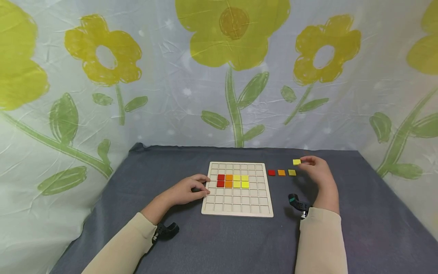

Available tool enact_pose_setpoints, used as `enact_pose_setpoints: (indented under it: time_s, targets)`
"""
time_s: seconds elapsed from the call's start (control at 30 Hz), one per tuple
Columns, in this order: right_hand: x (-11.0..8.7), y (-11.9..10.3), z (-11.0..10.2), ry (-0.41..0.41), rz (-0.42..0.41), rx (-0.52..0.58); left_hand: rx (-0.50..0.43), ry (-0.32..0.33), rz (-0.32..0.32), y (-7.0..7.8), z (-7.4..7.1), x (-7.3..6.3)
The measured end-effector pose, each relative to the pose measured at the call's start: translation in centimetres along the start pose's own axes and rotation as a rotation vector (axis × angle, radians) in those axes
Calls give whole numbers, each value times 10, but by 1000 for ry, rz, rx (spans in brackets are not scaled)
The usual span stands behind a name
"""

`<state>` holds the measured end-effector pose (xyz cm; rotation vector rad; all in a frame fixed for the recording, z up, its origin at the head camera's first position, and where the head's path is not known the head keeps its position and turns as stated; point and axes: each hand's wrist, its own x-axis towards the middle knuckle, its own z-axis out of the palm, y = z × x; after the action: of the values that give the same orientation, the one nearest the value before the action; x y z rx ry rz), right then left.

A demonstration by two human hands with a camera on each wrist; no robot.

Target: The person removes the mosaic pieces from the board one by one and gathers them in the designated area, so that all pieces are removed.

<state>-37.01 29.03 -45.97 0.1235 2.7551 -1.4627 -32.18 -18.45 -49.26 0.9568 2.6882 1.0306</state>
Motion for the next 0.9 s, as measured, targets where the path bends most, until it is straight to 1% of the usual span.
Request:
enact_pose_setpoints:
  time_s: [0.3,0.5,0.77,0.9]
  targets:
    - [2,19,-7,44,55,-111,5,0,-1,-1,0,0]
    - [-1,24,-8,23,96,-180,-1,0,4,-4,1,1]
    - [-2,25,-5,15,100,-225,-4,0,12,-5,1,1]
    - [-1,26,-5,15,96,-234,3,-4,1,-6,2,2]
